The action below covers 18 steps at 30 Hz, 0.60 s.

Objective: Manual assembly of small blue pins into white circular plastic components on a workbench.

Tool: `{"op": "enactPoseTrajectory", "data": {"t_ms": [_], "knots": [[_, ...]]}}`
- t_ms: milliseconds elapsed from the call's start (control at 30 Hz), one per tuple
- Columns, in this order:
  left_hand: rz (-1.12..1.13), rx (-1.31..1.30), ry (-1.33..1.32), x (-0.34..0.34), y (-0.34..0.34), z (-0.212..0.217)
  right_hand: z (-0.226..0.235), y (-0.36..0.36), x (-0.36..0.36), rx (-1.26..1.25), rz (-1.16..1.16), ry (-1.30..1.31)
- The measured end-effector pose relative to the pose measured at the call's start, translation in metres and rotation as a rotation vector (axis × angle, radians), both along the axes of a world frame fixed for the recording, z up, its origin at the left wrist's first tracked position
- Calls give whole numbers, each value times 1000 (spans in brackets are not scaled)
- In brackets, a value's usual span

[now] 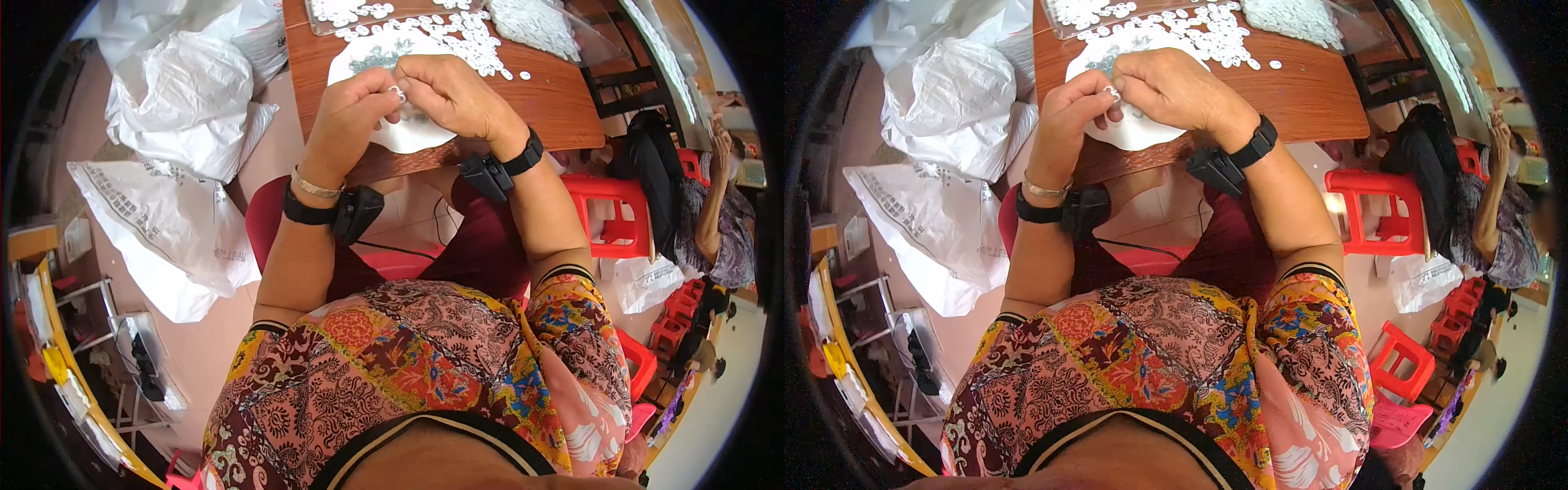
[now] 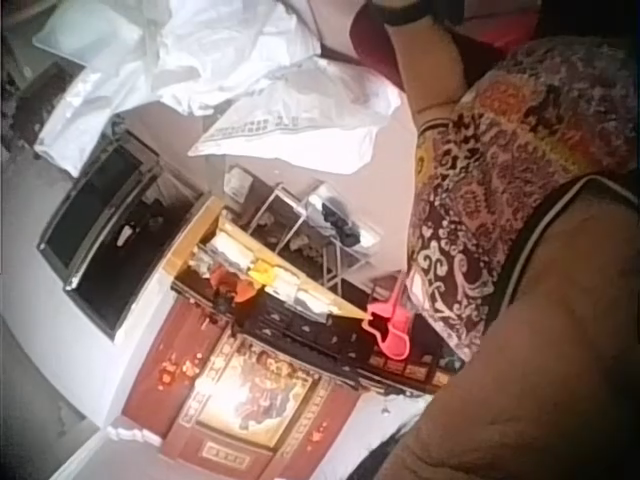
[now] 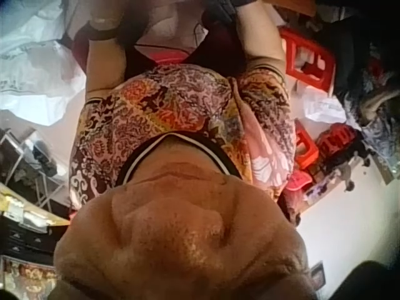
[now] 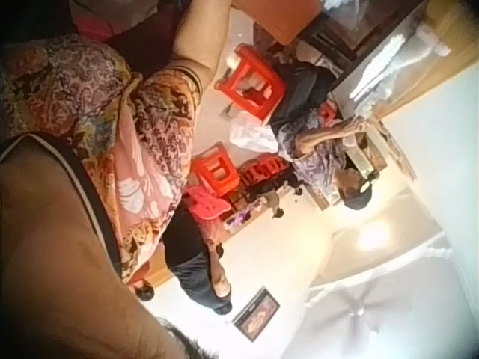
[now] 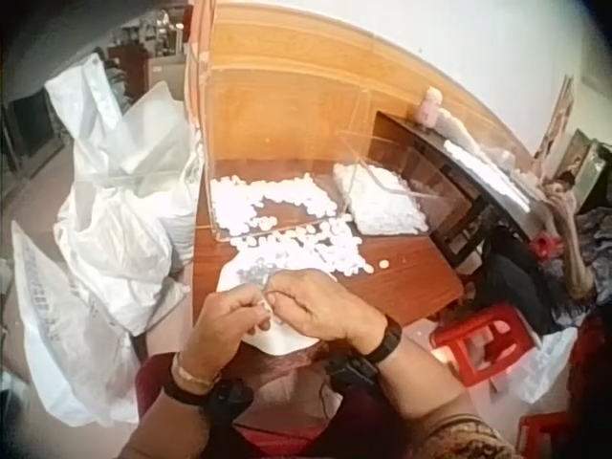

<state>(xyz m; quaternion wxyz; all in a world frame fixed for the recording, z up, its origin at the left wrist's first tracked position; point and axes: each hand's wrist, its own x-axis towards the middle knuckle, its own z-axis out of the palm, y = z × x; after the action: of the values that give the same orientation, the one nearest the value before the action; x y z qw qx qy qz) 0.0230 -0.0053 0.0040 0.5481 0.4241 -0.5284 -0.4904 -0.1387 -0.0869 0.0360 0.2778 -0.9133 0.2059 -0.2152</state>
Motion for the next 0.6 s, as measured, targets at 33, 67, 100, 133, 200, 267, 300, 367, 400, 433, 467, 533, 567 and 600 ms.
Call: {"op": "enactPoseTrajectory", "data": {"t_ms": [33,67,100,133,200,267,300,367,400,433,467,533,567,600], "knots": [[-25,0,0,-2,-2,-1,-4,-4,-4,-58,-19,-7],[-13,4,-6,-3,-4,-4,-2,-8,-7,-54,-56,-4],[-5,10,-10,-3,-6,-7,3,-18,-10,-126,-34,-67],[21,-25,-156,1,-6,-4,8,-24,-14,-191,-17,-129],[64,-50,-174,6,-6,-6,23,-30,-30,-161,-116,-131],[84,-53,17,2,-11,-16,37,-33,-68,-151,-220,-113],[75,-52,-3,15,-12,-23,38,-29,-84,-66,-222,-134],[45,-56,153,27,-9,-16,36,-18,-115,14,-263,-109],[29,-55,166,27,-10,-20,31,-9,-134,23,-305,-94],[19,-50,140,33,-11,-24,27,2,-150,110,-347,-14],[12,-46,112,39,-13,-29,22,13,-163,200,-383,62],[-16,-39,132,43,-13,-37,29,47,-178,467,-441,218],[-17,-40,150,45,-12,-40,-8,40,-203,197,-389,362],[-33,-34,158,44,-14,-44,-16,49,-213,169,-378,481]]}}
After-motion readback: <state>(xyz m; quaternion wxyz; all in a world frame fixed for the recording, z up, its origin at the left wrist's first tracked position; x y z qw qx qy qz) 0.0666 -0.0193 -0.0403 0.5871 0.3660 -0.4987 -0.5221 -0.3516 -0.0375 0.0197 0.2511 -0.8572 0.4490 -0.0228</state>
